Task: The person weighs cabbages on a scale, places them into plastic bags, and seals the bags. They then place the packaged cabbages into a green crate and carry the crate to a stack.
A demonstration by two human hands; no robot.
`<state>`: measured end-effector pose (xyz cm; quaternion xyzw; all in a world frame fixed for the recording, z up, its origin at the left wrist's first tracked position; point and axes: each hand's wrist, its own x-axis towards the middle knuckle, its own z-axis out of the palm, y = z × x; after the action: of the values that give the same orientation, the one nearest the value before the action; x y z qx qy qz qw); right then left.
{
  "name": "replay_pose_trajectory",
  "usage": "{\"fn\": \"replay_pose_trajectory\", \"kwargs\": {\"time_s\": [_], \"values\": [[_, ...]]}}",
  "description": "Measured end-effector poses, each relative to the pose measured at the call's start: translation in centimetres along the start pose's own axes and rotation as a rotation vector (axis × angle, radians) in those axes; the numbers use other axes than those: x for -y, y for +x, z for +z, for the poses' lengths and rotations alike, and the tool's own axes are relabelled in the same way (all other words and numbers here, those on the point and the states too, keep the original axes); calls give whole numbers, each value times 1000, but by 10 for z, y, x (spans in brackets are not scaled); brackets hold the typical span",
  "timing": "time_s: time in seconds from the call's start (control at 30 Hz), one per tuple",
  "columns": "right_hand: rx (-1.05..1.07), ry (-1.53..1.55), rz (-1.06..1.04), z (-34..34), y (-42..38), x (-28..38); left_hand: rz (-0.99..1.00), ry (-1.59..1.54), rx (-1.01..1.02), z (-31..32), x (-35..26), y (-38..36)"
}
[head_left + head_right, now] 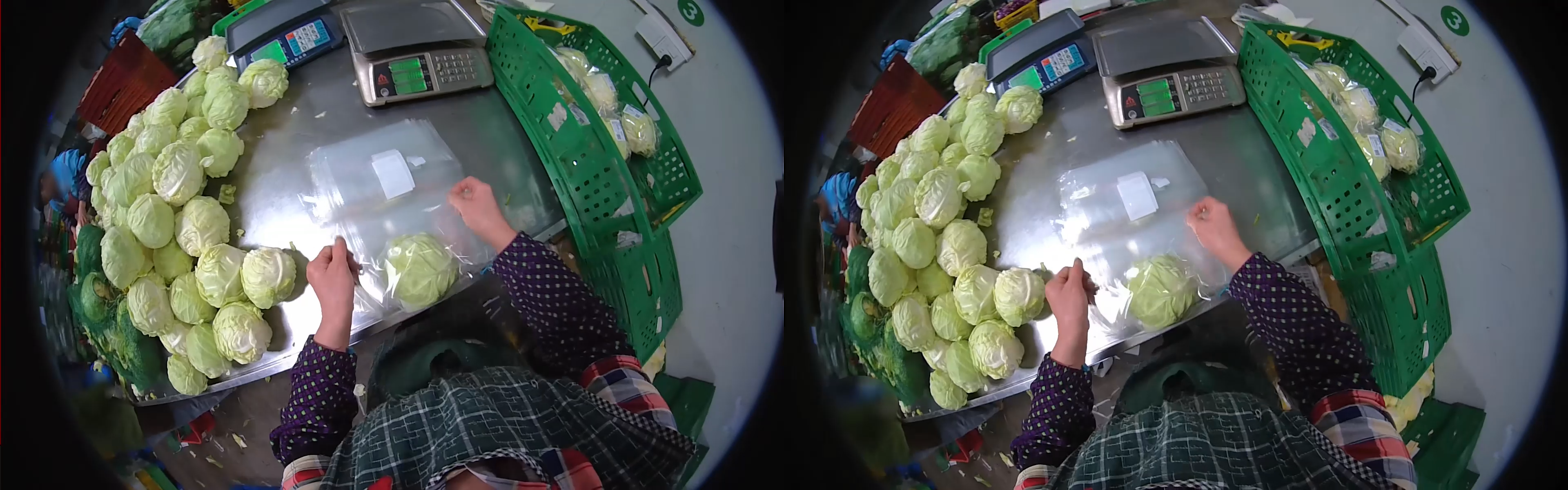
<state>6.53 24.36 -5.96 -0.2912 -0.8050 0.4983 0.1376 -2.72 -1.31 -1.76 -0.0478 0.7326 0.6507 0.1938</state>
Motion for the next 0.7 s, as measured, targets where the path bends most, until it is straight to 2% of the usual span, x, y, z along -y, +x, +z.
{"fn": "replay_pose_trajectory", "kwargs": {"time_s": [0.03,0.07,0.1,0.13,0.17,0.2,0.23,0.27,0.3,0.33,0.37,0.4,0.43,0.47,0.5,0.53,0.57,0.6,0.63,0.67,0.7], "values": [[43,21,-2,4,-17,-19,-148,174,47,-5,7,-5],[84,46,-11,7,-30,-28,-36,387,238,-23,54,-1],[79,52,-5,7,-39,-23,-271,410,245,-20,56,-16],[219,170,244,3,-50,-13,-375,358,268,-13,50,-31],[357,291,492,1,-61,-8,-143,452,224,-8,54,-40],[332,278,386,6,-65,-12,107,541,189,-7,60,-43],[274,262,274,13,-66,-19,-9,351,206,-16,77,-46],[187,283,13,32,-66,-50,-111,159,257,-20,92,-46],[318,447,203,29,-67,-36,-350,-122,265,-9,74,-62],[339,576,203,41,-71,-46,-141,-102,256,-8,95,-62],[321,475,64,49,-73,-50,-196,-180,143,5,70,-74],[312,404,65,31,-76,-18,-284,-47,194,5,57,-67],[397,398,103,0,-76,15,144,208,347,2,54,-66],[503,374,5,-24,-73,31,-294,-67,252,8,21,-62],[504,410,-102,-45,-72,45,-292,-161,343,12,3,-51],[276,48,-318,-75,-75,70,-294,-260,423,20,-11,-47],[55,-320,-520,-107,-75,90,-206,-231,450,49,-34,-49],[79,-131,-374,-129,-71,96,-129,-214,457,87,-64,-55],[139,57,-230,-148,-63,101,-135,-125,542,122,-101,-67],[0,171,-310,-181,-53,108,-79,-87,701,143,-123,-72],[-48,-43,113,-213,-59,117,-78,-187,911,161,-150,-88]]}}
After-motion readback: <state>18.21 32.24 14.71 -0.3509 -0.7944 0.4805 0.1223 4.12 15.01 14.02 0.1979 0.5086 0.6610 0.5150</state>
